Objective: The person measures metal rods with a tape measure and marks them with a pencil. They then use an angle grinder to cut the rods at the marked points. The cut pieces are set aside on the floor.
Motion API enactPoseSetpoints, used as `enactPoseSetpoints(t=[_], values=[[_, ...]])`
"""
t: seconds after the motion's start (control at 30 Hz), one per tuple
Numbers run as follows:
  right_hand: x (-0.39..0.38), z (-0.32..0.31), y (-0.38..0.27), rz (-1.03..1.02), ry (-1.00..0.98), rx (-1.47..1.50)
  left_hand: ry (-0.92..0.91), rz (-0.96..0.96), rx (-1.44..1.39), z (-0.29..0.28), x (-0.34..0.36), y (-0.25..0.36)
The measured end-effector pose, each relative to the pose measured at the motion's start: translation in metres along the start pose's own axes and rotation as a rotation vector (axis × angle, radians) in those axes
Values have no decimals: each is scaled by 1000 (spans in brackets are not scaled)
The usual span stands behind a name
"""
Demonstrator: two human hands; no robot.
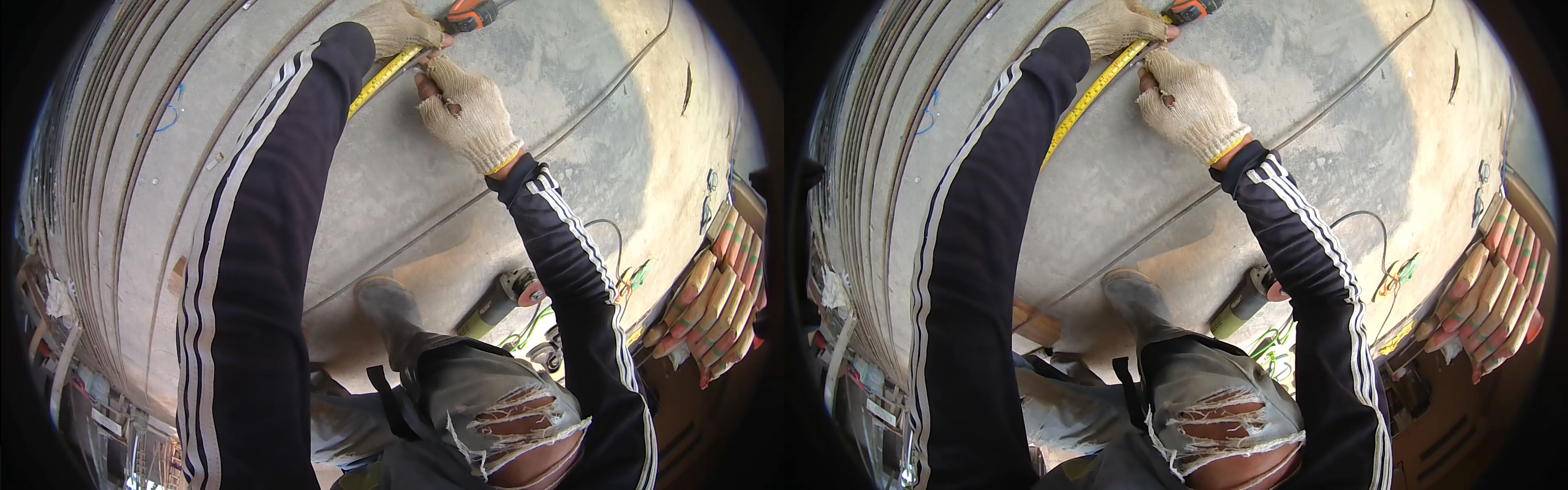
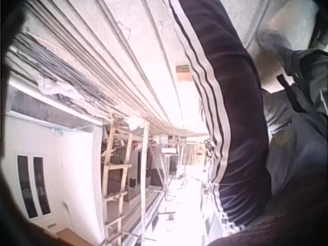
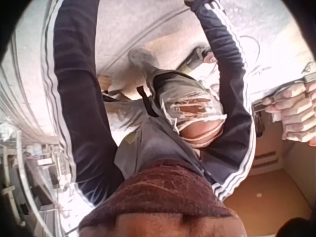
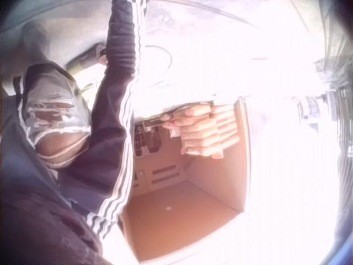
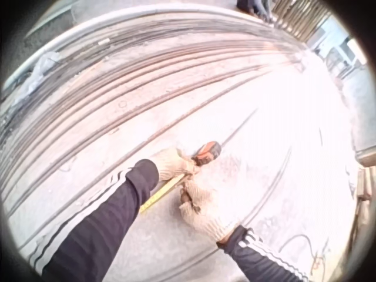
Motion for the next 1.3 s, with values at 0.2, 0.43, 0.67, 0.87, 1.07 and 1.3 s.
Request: enactPoseSetpoints(t=[0.2, 0.43, 0.67, 0.87, 1.07, 1.3], values=[[9, 10, 7, 52, -47, -24, -19, 11, 9, 1, 3, -2], [10, 16, 8, 40, -46, -42, -36, 23, 29, 0, -3, 6], [-1, 7, 12, 165, -198, -213, -155, -36, -119, 4, -4, 5], [20, -73, 4, -106, 355, 15, 30, -1, 87, 6, -11, 10], [74, -107, 17, -408, -65, -389, 39, -57, -1, 4, -22, 21], [78, -85, 33, -407, -387, -549, 76, -138, 181, 8, -22, 22]])
Point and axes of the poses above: each hand's wrist, its own x-axis towards the middle knuckle, its own z-axis out of the palm, y = z × x, the point moved 4 cm from there along x, towards the middle knuckle, and after that the axes turned 3 degrees about -y, right-handed, at the moved point
